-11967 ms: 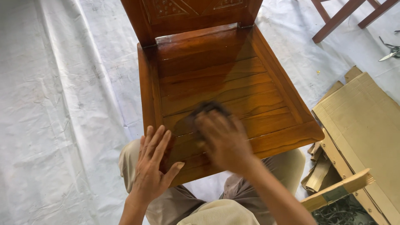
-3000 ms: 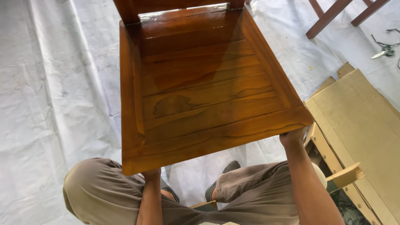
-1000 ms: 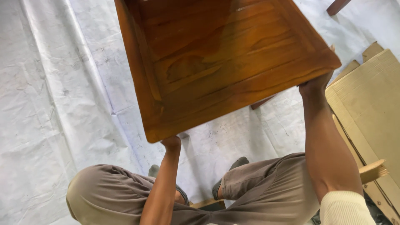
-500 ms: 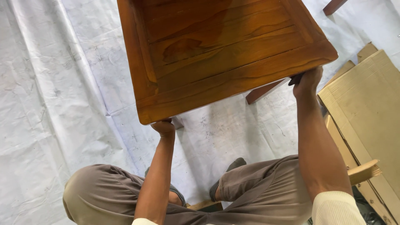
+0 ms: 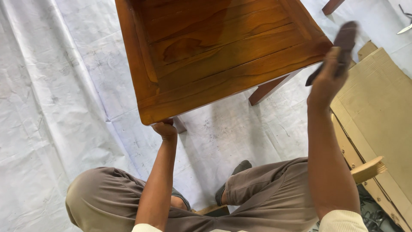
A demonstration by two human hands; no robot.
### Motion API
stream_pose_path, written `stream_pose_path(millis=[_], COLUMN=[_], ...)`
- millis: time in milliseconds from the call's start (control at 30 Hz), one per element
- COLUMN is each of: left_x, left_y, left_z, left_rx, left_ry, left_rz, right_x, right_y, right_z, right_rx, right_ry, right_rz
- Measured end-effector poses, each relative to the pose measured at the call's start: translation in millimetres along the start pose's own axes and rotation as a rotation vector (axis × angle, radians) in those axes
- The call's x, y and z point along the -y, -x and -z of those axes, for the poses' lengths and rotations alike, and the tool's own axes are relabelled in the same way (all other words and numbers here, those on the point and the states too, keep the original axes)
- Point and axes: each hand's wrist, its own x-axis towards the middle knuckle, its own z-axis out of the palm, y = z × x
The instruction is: Polishing a wooden chair and then wrapping the legs with cardboard and plastic strips for protection.
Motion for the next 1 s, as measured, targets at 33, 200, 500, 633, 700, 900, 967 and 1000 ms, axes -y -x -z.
stream_pose_path(millis=[33,200,500,633,700,900,967,1000], left_x=[-3,-6,-20,-9,-9,-1,28,60], left_y=[2,2,6,11,22,83,98,99], left_z=[-4,-12,-24,-9,-9,2,32,79], left_rx=[-0.025,-0.045,-0.064,-0.025,-0.035,-0.247,-0.466,-0.449], left_ry=[0.000,-0.020,0.016,-0.093,-0.145,-0.818,-0.824,-0.832], left_rz=[0.015,0.006,0.058,-0.041,-0.086,-0.085,0.340,0.351], right_x=[10,41,52,61,71,103,125,131], right_y=[9,64,72,52,51,45,46,46], right_z=[-12,-68,-77,-57,-51,-20,-6,2], right_rx=[0.098,0.451,0.844,0.612,0.510,0.564,0.410,0.393], right_ry=[0.514,1.039,0.856,0.978,1.040,0.840,1.000,1.014], right_rz=[0.336,0.623,0.797,0.710,0.666,0.598,0.255,0.249])
